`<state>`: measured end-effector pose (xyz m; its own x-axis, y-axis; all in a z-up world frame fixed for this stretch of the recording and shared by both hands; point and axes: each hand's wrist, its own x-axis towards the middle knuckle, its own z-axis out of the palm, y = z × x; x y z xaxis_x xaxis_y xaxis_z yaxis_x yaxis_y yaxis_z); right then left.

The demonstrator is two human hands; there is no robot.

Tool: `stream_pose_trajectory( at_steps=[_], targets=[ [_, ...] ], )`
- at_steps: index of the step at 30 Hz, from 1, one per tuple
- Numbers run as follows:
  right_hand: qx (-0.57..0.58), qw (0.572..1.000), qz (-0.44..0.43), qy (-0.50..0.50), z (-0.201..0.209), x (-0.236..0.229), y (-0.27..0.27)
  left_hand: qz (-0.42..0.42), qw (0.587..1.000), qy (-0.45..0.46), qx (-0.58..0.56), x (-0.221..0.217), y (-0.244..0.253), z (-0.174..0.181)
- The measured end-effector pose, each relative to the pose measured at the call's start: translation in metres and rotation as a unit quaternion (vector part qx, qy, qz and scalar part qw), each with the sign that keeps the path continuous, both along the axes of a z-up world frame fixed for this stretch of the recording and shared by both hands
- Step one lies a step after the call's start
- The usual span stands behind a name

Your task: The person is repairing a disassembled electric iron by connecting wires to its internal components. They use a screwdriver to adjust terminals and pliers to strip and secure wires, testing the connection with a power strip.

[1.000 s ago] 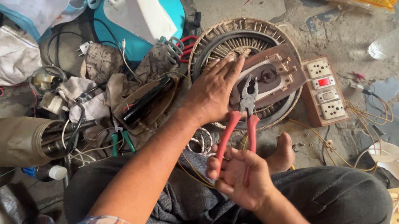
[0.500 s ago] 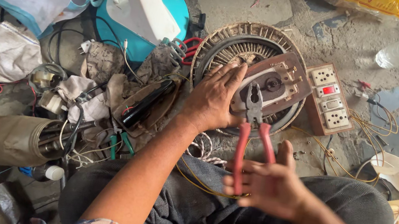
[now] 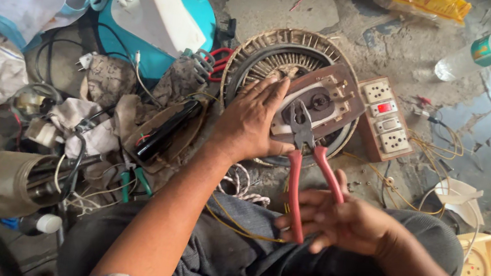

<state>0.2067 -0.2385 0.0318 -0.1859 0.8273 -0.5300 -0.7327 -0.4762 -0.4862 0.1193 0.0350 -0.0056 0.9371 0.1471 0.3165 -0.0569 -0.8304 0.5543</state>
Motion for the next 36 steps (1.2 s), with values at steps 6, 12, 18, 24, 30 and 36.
stream_pose_trajectory(
  at_steps=[6, 12, 18, 24, 30, 36],
  targets=[
    [0.041, 0.989, -0.125, -0.062, 0.003, -0.015, -0.016, 0.034, 0.997, 0.045, 0.043, 0.006, -0.009, 0.007],
    [-0.162, 0.737, -0.046, -0.655, -0.009, 0.017, -0.043, 0.077, 0.995, 0.046, 0.041, 0.019, -0.026, 0.009],
    [-0.161, 0.450, -0.037, -0.877, 0.006, -0.005, 0.009, 0.081, 0.996, -0.007, 0.041, 0.014, -0.026, 0.006],
    [-0.158, 0.341, -0.074, -0.924, -0.007, -0.013, 0.013, 0.085, 0.995, -0.015, 0.042, 0.015, -0.026, 0.004],
    [-0.225, 0.336, -0.029, -0.914, -0.016, -0.020, 0.008, 0.083, 0.996, -0.005, 0.035, 0.014, -0.026, 0.006],
    [-0.269, 0.340, -0.019, -0.901, -0.022, -0.022, 0.011, 0.083, 0.995, -0.001, 0.048, 0.014, -0.026, 0.006]
  ],
)
